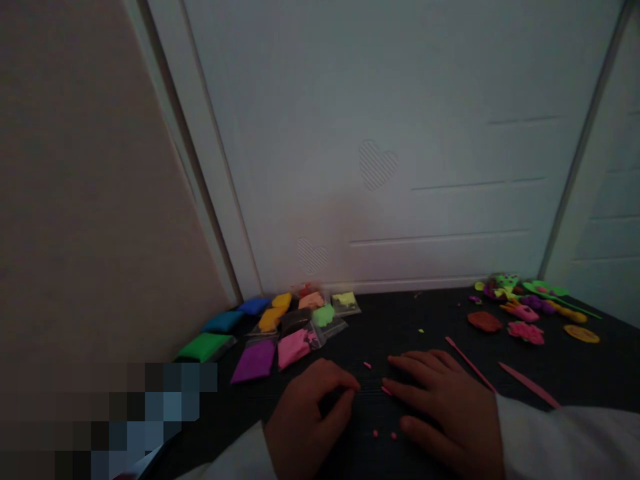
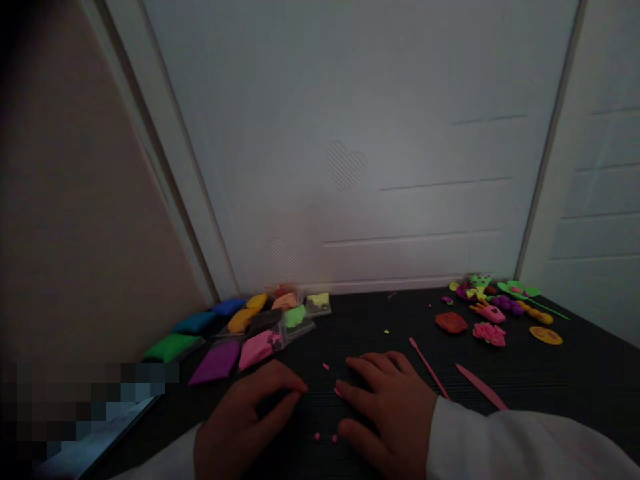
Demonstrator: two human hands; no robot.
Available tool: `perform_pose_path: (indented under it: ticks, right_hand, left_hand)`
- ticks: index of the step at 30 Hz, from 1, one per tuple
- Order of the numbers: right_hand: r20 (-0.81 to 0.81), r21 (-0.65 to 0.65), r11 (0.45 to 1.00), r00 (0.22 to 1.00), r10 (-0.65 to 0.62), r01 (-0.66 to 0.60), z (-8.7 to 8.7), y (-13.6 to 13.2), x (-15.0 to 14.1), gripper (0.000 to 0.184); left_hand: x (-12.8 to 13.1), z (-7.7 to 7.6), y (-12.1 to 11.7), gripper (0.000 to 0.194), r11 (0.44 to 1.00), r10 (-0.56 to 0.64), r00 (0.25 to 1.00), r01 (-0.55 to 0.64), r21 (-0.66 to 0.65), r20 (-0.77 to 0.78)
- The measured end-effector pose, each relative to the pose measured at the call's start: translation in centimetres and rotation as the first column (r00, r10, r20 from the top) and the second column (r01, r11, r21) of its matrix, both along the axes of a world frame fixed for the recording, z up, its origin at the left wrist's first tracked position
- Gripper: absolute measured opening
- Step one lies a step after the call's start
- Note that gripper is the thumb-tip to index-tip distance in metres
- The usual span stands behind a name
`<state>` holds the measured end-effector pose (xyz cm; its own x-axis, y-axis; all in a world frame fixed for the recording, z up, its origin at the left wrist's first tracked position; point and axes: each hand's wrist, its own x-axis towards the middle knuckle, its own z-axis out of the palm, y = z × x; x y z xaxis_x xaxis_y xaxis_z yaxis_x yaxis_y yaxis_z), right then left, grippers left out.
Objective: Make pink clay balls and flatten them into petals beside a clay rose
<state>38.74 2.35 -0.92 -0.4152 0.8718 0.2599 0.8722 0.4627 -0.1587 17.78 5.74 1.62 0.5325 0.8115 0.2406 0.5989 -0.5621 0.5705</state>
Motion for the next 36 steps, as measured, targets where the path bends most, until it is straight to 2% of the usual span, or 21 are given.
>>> perform_pose_path:
  ticks: [4,8,12,22,29,32,36]
  right_hand:
    - [-0.049,-0.036,0.999,0.998,-0.031,0.029,-0.3,0.5,-0.2,0.036]
    - [-0.145,-0.075,0.994,0.986,-0.088,0.078,0.3,1.3,-0.6,0.027]
    - [-0.208,-0.064,0.997,0.976,-0.061,0.049,1.0,1.7,-0.6,0.024]
    - [-0.198,-0.029,0.999,0.980,-0.025,0.020,1.1,1.8,-0.2,0.019]
    - [-0.171,-0.024,0.999,0.984,-0.042,0.038,0.7,1.6,0.7,0.018]
    - [-0.140,0.010,0.999,0.989,-0.040,0.042,1.8,1.2,0.7,0.019]
    - [-0.118,0.138,0.988,0.991,-0.059,0.075,5.6,0.0,2.1,0.025]
  left_hand:
    - [0.1,-0.4,0.2,0.014,0.999,0.028,0.999,-0.029,0.029,0.015]
    - [0.2,-0.6,0.7,0.014,0.998,0.046,0.999,-0.047,0.030,0.024]
    - [0.2,-0.5,1.0,0.014,0.999,0.043,0.999,-0.043,0.013,0.004]
    - [0.2,-0.2,1.0,0.018,0.998,0.059,0.997,-0.059,0.008,-0.041]
    - [0.0,-0.4,1.3,0.019,0.994,0.062,0.996,-0.055,0.096,-0.066]
    - [0.0,-0.4,1.3,0.019,0.995,0.063,0.996,-0.057,0.086,-0.068]
    - [0.0,-0.6,1.2,0.020,0.993,0.072,0.997,-0.070,0.092,-0.024]
